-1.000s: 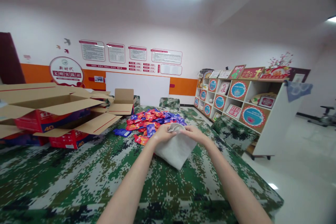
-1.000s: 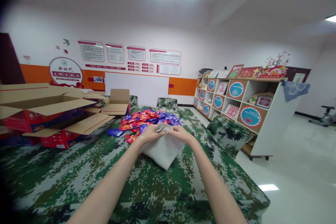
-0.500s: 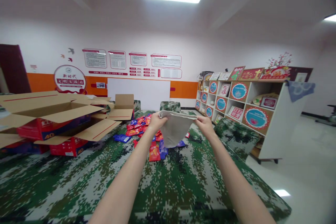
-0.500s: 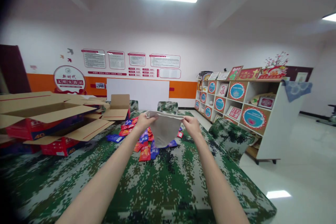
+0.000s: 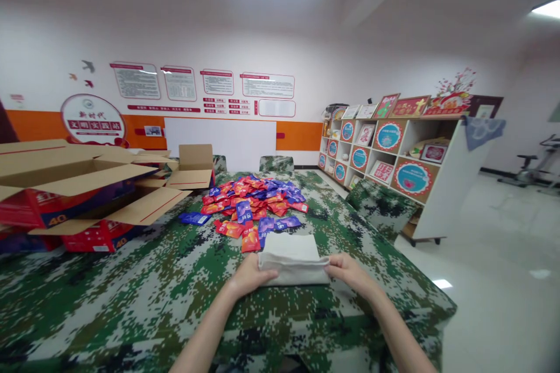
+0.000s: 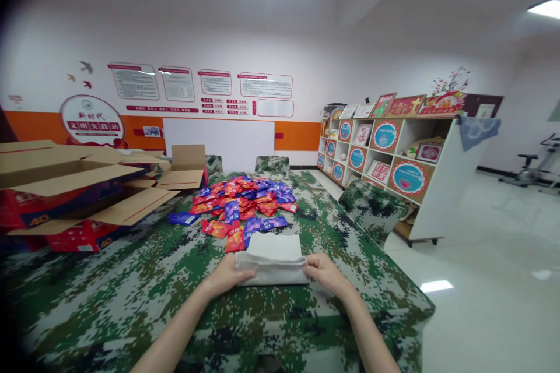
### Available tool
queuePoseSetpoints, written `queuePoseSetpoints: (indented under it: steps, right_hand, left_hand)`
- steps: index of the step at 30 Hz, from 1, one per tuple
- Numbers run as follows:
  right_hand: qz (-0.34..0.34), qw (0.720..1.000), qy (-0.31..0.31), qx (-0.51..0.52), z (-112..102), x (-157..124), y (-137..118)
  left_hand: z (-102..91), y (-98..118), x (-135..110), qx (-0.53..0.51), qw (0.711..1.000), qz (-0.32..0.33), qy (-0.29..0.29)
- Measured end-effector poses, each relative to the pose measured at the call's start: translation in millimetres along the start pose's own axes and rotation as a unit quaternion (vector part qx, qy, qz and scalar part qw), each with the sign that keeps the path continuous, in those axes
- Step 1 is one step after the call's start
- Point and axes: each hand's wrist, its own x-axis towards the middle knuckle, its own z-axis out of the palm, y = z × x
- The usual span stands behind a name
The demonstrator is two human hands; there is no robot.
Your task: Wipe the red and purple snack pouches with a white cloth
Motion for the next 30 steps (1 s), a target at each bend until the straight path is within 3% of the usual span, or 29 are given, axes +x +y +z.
queuePoseSetpoints:
  steps: [2,4,7,10,16,19,21,23,26,30]
  right_hand:
    - [0.007,0.999,0.035,-0.010,0.3,17.8,12.0]
    - [0.033,0.990,0.092,-0.105,-2.2,41.8,22.8]
    - [0.082,0.954,0.142,-0.251,-4.6,74.8,37.8]
    - [0.106,0.929,0.162,-0.316,0.4,92.2,50.0]
    - [0.141,0.883,0.177,-0.411,15.9,96.0,54.2]
    - [0.129,0.858,0.178,-0.465,18.9,101.3,39.1]
    - [0.073,0.862,0.163,-0.475,23.6,108.2,28.5]
    - [0.005,0.886,0.100,-0.453,32.4,115.9,23.8]
    - [-0.008,0.921,-0.003,-0.390,49.9,123.5,31.4]
    - [0.021,0.938,-0.011,-0.346,63.8,124.9,49.7]
  left_hand:
    - [-4.9,-5.3,15.7,0.031,0.998,-0.010,0.047]
    - [-9.9,-8.6,38.7,0.124,0.988,-0.040,0.083]
    - [-12.5,-14.3,73.4,0.248,0.958,-0.085,0.117]
    - [-8.3,-22.8,95.6,0.303,0.938,-0.103,0.131]
    - [2.3,-27.3,102.2,0.384,0.907,-0.097,0.141]
    - [4.3,-13.9,100.8,0.443,0.880,-0.036,0.168]
    - [7.0,-6.0,100.6,0.490,0.859,0.037,0.142]
    - [11.6,-5.8,99.8,0.507,0.856,0.076,0.066]
    - [19.4,-20.7,96.0,0.474,0.879,0.051,-0.032]
    - [21.8,-39.2,91.6,0.379,0.924,0.041,-0.029]
